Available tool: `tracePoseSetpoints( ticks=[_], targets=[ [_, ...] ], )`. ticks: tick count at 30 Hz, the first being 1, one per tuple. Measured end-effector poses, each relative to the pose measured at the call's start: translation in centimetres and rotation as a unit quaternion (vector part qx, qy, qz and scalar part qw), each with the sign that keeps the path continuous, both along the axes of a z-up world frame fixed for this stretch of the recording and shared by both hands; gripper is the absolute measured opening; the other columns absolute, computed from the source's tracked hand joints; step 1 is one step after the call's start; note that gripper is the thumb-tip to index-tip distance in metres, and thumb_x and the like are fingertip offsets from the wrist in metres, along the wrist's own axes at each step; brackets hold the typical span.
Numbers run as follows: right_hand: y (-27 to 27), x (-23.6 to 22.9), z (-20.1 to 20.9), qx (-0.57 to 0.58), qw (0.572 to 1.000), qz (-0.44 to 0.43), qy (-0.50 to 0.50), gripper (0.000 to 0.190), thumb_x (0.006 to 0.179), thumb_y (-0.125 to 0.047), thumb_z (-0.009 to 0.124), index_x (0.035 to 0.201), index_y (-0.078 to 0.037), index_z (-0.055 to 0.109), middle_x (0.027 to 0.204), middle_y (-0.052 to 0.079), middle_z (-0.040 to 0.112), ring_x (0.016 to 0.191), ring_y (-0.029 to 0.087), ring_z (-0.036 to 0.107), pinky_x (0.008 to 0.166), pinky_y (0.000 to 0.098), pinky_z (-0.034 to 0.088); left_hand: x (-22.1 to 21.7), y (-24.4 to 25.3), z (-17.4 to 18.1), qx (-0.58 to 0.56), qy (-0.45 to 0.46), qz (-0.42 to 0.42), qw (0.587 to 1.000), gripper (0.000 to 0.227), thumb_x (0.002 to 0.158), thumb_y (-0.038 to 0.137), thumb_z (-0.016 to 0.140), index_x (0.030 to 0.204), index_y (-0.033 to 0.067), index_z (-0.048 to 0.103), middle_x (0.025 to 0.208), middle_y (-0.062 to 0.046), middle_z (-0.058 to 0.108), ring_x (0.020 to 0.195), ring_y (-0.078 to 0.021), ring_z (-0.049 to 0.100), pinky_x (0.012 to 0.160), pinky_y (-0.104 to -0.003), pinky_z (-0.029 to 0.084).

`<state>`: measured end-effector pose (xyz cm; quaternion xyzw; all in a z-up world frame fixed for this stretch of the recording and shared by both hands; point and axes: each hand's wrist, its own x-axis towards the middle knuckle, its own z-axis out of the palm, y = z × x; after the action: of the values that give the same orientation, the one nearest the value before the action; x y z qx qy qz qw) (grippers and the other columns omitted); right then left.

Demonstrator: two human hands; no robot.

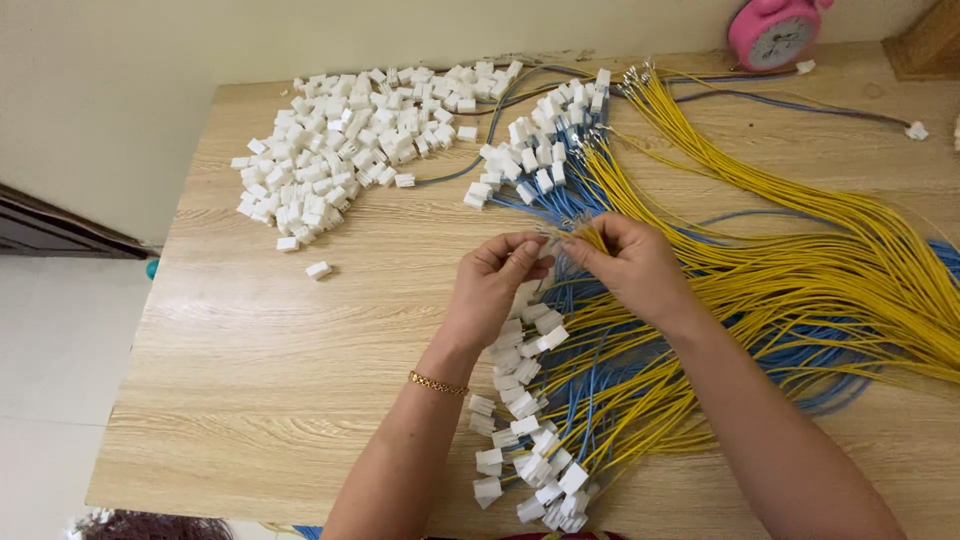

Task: Insert terminal-tipped wires into white plastic housing connectors to assemble cable harnesses.

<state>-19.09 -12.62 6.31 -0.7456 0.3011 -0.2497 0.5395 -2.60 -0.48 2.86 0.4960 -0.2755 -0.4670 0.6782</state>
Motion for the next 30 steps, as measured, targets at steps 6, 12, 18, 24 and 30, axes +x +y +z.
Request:
tracePoseSetpoints(
  ticks=[6, 12, 18, 24, 30],
  targets=[
    [0.3, 0.4, -0.1, -0.019, 0.999, -0.009, 0.024, 0.018, 0.091, -0.020, 0.078, 0.085, -0.006, 0.069, 0.067, -0.007, 0.051, 0.061, 0.004, 0.041, 0.052, 0.0247, 0.036, 0.1, -0.2, 0.5, -0.015, 0.008, 0.007, 1.000, 0.021, 0.101, 0.013, 0.067, 0.112, -0.0053, 0.068, 0.100, -0.010, 0.075, 0.090, -0.0151, 0.072, 0.082, -0.030, 0.061],
    [0.4, 0.3, 0.4, 0.003, 1.000, -0.001, 0.027, 0.018, 0.089, -0.019, 0.079, 0.088, -0.005, 0.068, 0.070, -0.007, 0.055, 0.063, 0.003, 0.045, 0.054, 0.0232, 0.039, -0.2, -0.4, -0.4, -0.014, 0.000, -0.005, 1.000, 0.018, 0.102, 0.010, 0.064, 0.114, -0.0033, 0.067, 0.101, -0.009, 0.074, 0.092, -0.0148, 0.072, 0.085, -0.030, 0.061],
    [-0.1, -0.2, 0.3, 0.065, 0.997, 0.024, 0.015, 0.015, 0.094, -0.020, 0.073, 0.094, -0.004, 0.072, 0.074, -0.007, 0.057, 0.066, 0.004, 0.046, 0.057, 0.0233, 0.040, 0.4, -0.3, -1.2, -0.052, 0.057, -0.033, 0.997, 0.016, 0.103, 0.006, 0.060, 0.117, 0.0009, 0.064, 0.105, -0.008, 0.072, 0.095, -0.0168, 0.071, 0.088, -0.033, 0.062],
    [-0.3, -0.1, 0.5, 0.021, 1.000, 0.010, -0.004, 0.016, 0.091, -0.018, 0.075, 0.095, -0.003, 0.070, 0.079, -0.005, 0.064, 0.070, 0.003, 0.054, 0.061, 0.0226, 0.048, 2.0, 0.1, -2.4, -0.049, 0.186, -0.043, 0.980, 0.020, 0.107, 0.012, 0.057, 0.121, 0.0006, 0.065, 0.103, -0.010, 0.072, 0.091, -0.0193, 0.071, 0.086, -0.034, 0.060],
    [-0.1, 0.4, 0.2, 0.043, 0.999, 0.016, 0.011, 0.020, 0.089, -0.019, 0.076, 0.093, -0.001, 0.069, 0.079, -0.001, 0.066, 0.070, 0.005, 0.056, 0.063, 0.0244, 0.050, 2.2, 0.0, -2.8, -0.061, 0.210, -0.061, 0.974, 0.022, 0.107, 0.014, 0.057, 0.122, 0.0000, 0.065, 0.105, -0.012, 0.072, 0.091, -0.0195, 0.071, 0.085, -0.035, 0.060]
  ],
)
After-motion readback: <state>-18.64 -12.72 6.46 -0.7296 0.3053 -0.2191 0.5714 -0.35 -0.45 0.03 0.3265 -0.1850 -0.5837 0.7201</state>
